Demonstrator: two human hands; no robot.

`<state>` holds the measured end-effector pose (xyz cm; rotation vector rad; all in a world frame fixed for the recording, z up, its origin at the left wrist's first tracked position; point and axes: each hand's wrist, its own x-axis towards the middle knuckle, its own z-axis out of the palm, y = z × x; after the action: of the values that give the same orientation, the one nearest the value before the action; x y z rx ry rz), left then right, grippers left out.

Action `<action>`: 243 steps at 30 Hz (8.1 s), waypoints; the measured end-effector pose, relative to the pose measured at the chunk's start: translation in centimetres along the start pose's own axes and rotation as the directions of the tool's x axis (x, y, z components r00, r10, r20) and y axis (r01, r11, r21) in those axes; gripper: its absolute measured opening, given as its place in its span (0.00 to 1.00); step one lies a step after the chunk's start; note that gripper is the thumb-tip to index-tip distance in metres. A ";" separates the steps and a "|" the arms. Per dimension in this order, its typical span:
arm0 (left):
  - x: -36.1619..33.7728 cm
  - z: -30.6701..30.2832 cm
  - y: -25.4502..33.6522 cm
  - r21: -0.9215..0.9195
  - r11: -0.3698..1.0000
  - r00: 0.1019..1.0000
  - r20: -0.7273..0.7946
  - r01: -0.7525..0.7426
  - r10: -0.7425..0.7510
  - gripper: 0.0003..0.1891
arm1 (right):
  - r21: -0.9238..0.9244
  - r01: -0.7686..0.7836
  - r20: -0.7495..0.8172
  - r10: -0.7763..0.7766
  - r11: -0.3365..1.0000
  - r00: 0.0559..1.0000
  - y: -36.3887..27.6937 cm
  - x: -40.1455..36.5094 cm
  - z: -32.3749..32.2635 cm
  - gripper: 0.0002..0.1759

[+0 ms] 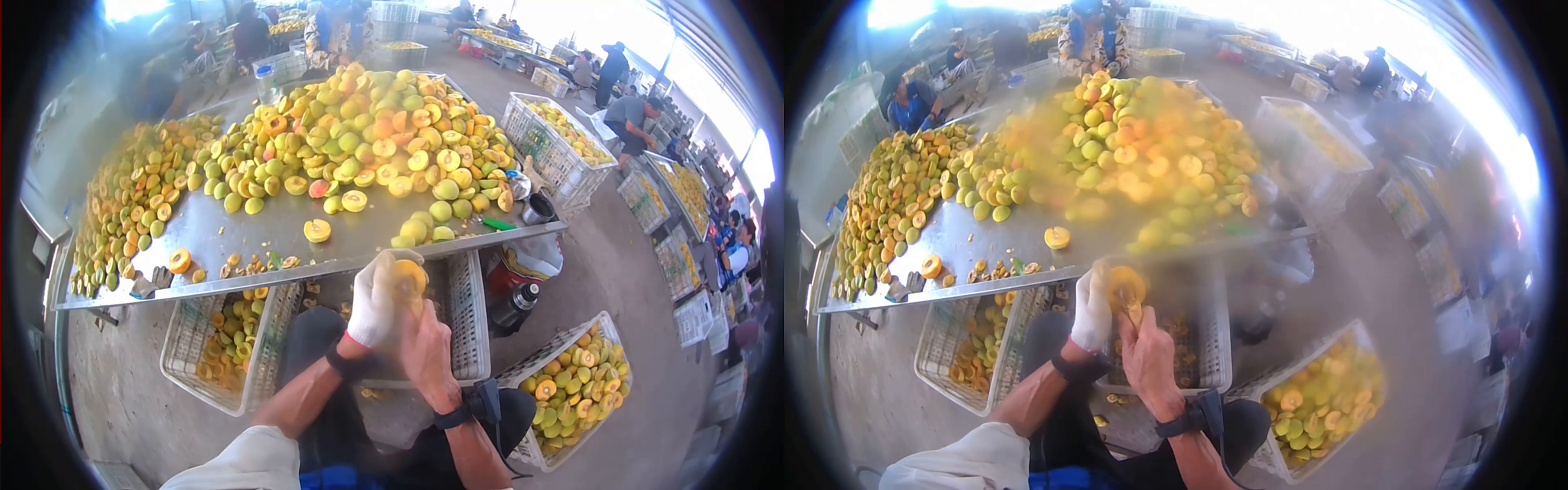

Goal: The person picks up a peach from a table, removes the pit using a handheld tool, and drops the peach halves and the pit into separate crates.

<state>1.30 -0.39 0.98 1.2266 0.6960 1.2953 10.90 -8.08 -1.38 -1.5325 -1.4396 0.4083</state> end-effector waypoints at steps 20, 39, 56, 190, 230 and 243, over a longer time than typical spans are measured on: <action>-1.8 1.2 -0.9 0.033 0.985 0.976 -0.132 -0.172 0.175 0.20 | 0.049 0.047 -0.039 -0.045 0.998 0.998 -0.5 -0.5 0.0 0.14; -0.7 -1.6 1.7 0.147 0.989 0.940 0.341 -0.024 -0.028 0.25 | 0.310 -0.595 0.640 0.301 0.741 0.707 -1.1 -0.7 -5.3 0.22; -1.0 -4.3 4.4 0.467 0.875 0.964 -0.152 -0.125 0.219 0.27 | 0.686 -0.632 0.535 0.339 0.360 0.774 -1.6 -3.4 -3.6 0.26; -2.4 0.7 -2.7 0.223 0.970 0.993 0.087 -0.099 0.082 0.26 | 0.165 0.038 0.295 -0.086 0.985 0.952 3.7 -4.0 -2.2 0.16; -4.4 -18.4 8.1 0.997 0.070 0.971 -0.055 0.040 0.234 0.18 | 0.576 -0.370 0.332 0.206 0.729 0.921 1.1 -5.2 -2.9 0.25; 9.4 -8.9 -2.3 0.924 0.298 0.964 0.263 -0.239 -0.042 0.17 | 0.371 -0.218 0.417 0.049 0.903 0.908 -0.6 -5.9 -2.9 0.25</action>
<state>-4.20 11.30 -1.38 2.4139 1.3252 0.6850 11.35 -14.64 -1.55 -1.2475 -1.4323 1.0943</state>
